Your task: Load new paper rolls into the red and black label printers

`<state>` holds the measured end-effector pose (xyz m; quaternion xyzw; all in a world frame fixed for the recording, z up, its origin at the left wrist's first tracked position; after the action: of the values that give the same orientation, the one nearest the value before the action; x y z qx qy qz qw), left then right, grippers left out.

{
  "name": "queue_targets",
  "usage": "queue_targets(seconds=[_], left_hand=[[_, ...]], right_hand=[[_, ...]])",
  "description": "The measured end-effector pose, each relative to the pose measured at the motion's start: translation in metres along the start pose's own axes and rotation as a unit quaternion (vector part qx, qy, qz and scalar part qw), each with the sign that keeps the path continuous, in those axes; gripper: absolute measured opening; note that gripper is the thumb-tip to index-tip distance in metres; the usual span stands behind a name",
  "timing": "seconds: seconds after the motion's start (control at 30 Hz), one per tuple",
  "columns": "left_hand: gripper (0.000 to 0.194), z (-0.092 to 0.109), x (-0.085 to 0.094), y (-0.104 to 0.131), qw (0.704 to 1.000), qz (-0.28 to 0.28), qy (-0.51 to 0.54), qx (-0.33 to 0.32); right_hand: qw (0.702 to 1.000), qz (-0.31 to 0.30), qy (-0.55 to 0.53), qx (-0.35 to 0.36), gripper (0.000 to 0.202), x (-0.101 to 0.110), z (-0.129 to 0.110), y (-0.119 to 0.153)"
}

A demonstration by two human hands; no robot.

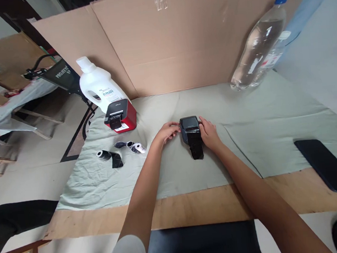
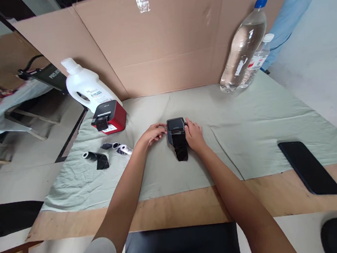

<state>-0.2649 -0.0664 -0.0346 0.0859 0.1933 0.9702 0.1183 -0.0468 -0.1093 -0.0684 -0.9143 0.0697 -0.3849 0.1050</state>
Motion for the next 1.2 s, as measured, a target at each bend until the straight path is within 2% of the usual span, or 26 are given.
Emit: queue_targets(seconds=[0.3, 0.87, 1.03, 1.2], left_hand=[[0.014, 0.001, -0.004, -0.004, 1.000, -0.005, -0.009, 0.021], [0.011, 0.001, -0.004, -0.002, 1.000, -0.007, -0.006, 0.018], [0.008, 0.019, -0.007, 0.021, 0.997, -0.027, -0.055, -0.039], [0.020, 0.035, -0.012, 0.039, 0.990, -0.052, -0.084, -0.102]], right_hand=[[1.000, 0.001, -0.001, 0.009, 0.058, -0.002, 0.007, -0.001], [0.999, 0.020, -0.024, 0.025, 0.054, -0.001, 0.006, -0.002], [0.999, 0.029, -0.022, 0.033, 0.052, -0.001, 0.007, -0.002], [1.000, 0.009, 0.006, 0.027, 0.056, -0.001, 0.007, -0.002]])
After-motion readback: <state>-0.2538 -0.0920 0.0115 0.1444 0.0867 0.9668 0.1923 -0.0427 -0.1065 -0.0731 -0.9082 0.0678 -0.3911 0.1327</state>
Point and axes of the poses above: each hand's wrist, its own y-axis away from the middle knuckle, its own x-axis out of the back of the hand, z = x × y, the point moved 2 cm from there along -y, towards the middle knuckle, and after that the axes turned 2 degrees about -x, right-handed, at the moved point
